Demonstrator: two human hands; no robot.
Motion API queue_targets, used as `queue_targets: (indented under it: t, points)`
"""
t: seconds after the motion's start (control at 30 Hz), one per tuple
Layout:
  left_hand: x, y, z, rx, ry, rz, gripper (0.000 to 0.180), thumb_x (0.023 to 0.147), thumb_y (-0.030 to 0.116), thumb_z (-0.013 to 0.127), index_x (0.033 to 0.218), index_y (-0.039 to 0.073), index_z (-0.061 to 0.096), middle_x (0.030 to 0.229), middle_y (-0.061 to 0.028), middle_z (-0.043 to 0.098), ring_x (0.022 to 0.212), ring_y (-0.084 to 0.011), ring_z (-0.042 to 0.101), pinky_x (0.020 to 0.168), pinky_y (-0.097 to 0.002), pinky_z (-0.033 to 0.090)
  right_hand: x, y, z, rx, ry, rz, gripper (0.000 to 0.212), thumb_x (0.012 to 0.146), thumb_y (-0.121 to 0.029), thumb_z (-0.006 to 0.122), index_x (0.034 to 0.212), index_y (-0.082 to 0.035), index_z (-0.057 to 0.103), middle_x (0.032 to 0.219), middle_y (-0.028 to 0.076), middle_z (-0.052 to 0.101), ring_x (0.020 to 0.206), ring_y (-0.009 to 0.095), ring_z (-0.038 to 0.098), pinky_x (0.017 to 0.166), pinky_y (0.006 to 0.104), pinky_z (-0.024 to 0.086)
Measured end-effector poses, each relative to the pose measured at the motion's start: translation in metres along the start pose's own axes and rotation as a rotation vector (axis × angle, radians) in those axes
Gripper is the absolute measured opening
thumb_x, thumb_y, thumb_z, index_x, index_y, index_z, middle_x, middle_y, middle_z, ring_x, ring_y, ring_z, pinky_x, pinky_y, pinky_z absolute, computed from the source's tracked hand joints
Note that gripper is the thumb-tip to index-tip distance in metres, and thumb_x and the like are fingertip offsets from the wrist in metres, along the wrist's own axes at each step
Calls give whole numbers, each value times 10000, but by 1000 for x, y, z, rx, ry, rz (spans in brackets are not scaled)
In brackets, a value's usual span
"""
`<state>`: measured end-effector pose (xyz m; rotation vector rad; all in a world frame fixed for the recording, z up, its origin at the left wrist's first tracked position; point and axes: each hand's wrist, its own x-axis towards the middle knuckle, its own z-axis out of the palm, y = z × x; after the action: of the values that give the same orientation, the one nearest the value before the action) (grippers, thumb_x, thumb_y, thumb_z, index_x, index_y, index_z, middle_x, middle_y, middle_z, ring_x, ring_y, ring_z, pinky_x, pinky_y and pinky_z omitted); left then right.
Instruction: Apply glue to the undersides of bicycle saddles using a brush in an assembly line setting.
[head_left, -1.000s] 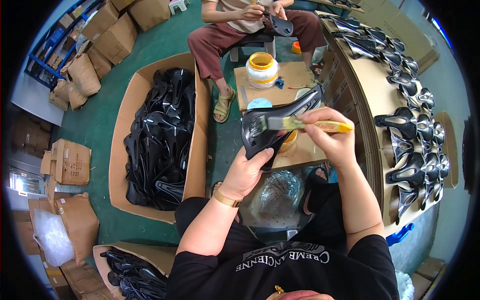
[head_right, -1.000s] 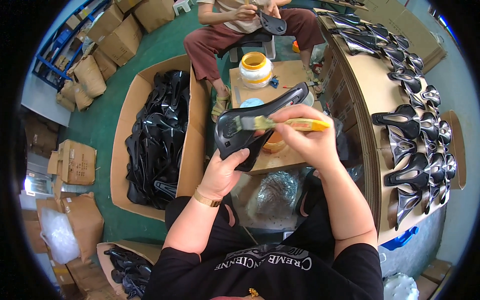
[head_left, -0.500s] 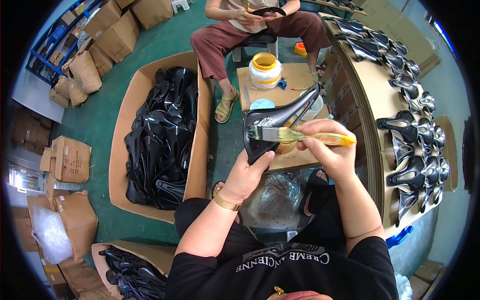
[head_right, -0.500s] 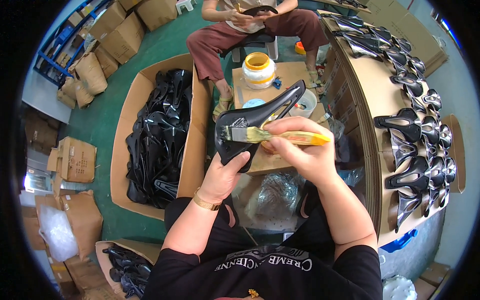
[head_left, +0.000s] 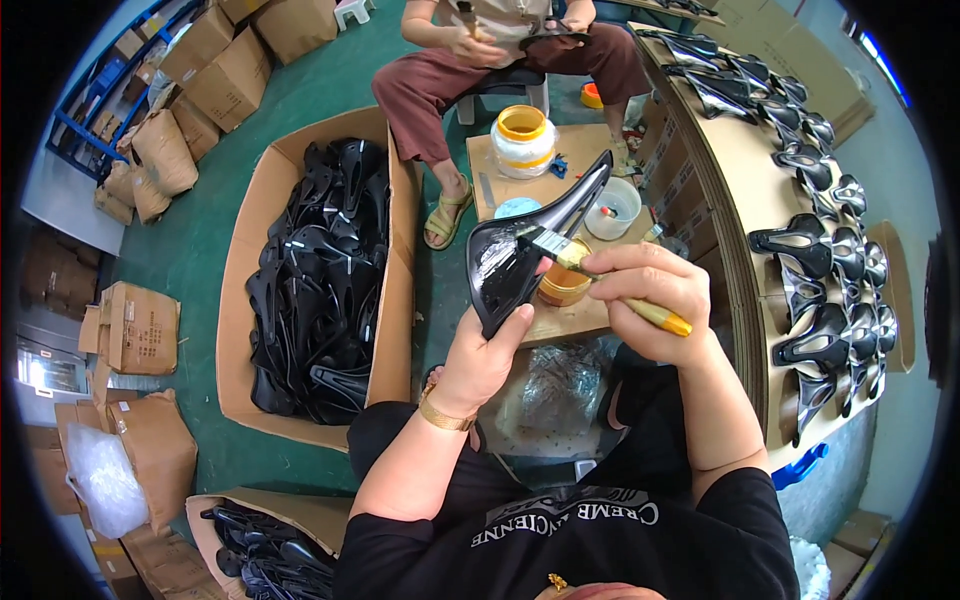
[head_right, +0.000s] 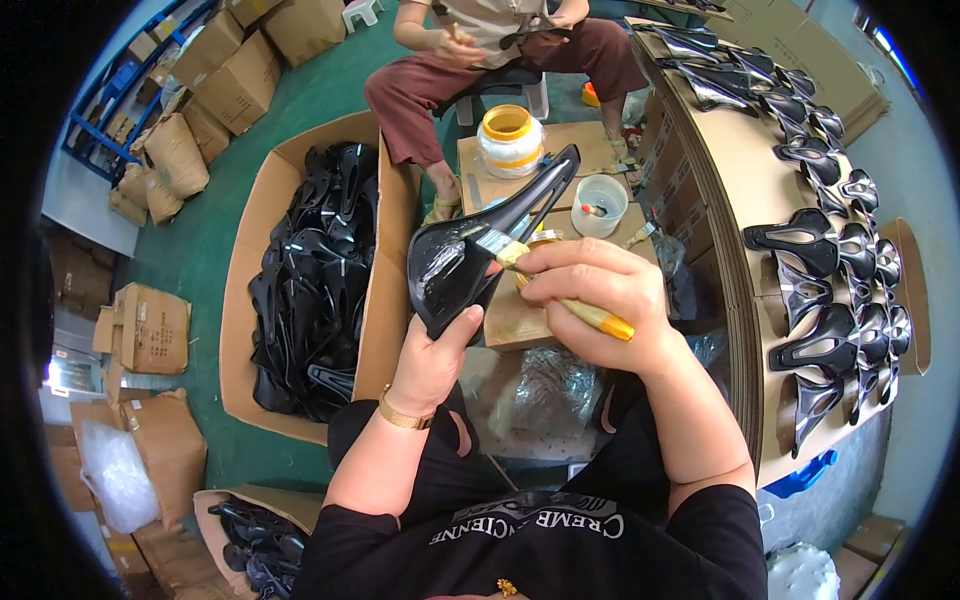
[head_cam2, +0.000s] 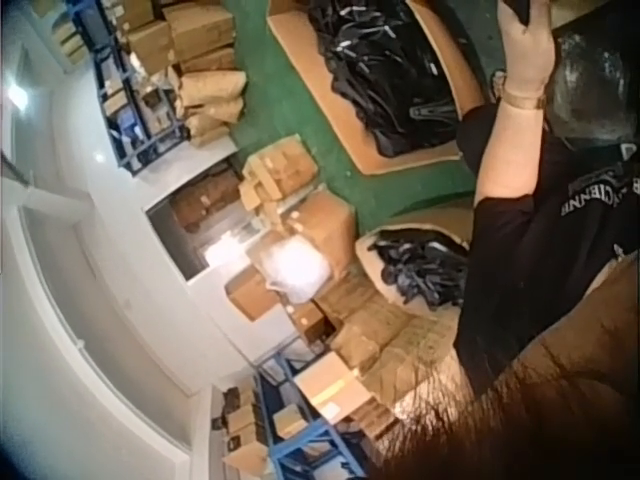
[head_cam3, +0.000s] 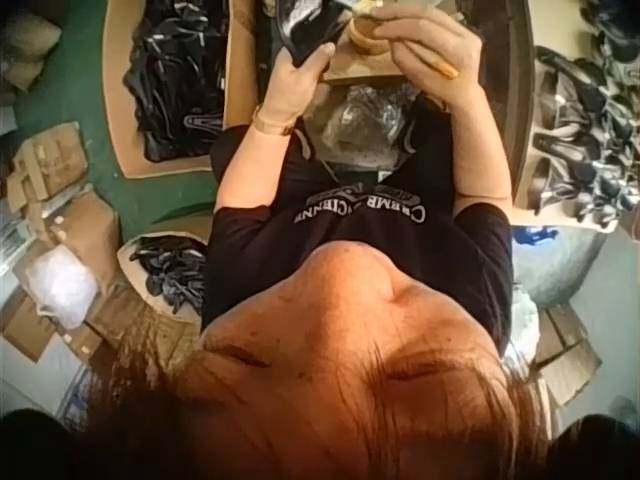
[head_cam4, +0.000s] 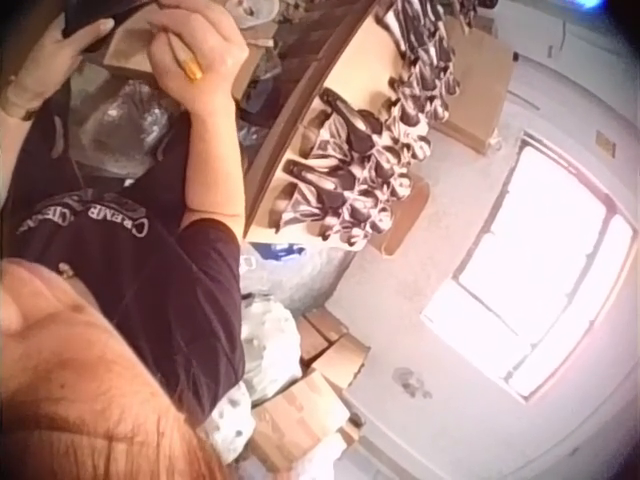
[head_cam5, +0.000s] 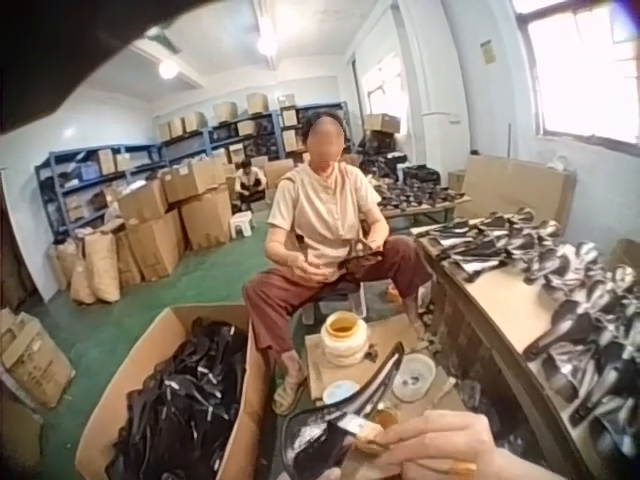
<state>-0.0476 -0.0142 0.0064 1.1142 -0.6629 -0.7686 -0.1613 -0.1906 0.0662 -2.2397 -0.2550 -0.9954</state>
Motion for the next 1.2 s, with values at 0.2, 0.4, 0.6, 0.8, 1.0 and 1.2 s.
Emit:
queue_targets:
  t: [0.2, 0.4, 0.6, 0.8, 1.0, 1.2]
  points:
    - [3, 3, -2, 119, -68, 140, 413, 922, 8, 474, 1334, -19, 466, 1340, -115, 507, 1269, -201, 437, 1094, -337, 284, -2, 6, -13, -27, 28, 110, 216, 634, 75, 564, 793, -25, 671, 930, 129, 681, 799, 201, 671, 711, 280, 532]
    - [2, 6, -3, 168, -70, 145, 415, 920, 6, 473, 1334, -29, 458, 1346, -114, 502, 1279, -209, 433, 1098, -335, 280, -1, 13, -21, -97, 107, 146, 206, 639, 82, 561, 790, -10, 668, 921, 129, 680, 826, 206, 675, 747, 284, 535]
    - [-1, 3, -1, 237, -55, 162, 387, 933, 21, 485, 1318, -15, 480, 1336, -117, 512, 1263, -200, 449, 1087, -330, 294, 2, -6, -12, -11, 33, 158, 198, 643, 81, 579, 780, -28, 672, 923, 126, 686, 824, 219, 679, 745, 290, 537]
    - [-8, -4, -3, 313, -45, -6, 361, 947, 88, 521, 1297, -1, 502, 1236, -82, 583, 1117, -133, 510, 977, -274, 368, 5, -9, -8, 214, 8, 137, 193, 639, 73, 613, 789, -28, 678, 914, 135, 692, 841, 235, 683, 776, 313, 538]
    - [-9, -3, -7, 384, -58, -75, 310, 945, 103, 538, 1235, -7, 535, 1122, -63, 613, 1002, -125, 530, 906, -277, 413, 3, 1, -13, 299, -79, 128, 168, 646, 63, 640, 782, -26, 683, 893, 129, 694, 823, 241, 682, 770, 307, 536]
    - [-6, -3, -10, 5, -26, -197, 311, 927, 84, 560, 1228, 4, 553, 1139, -53, 612, 1021, -112, 531, 900, -253, 405, -2, -3, -12, 713, 109, 420, 134, 747, 58, 622, 875, 16, 626, 948, 196, 668, 797, 197, 671, 728, 291, 546]
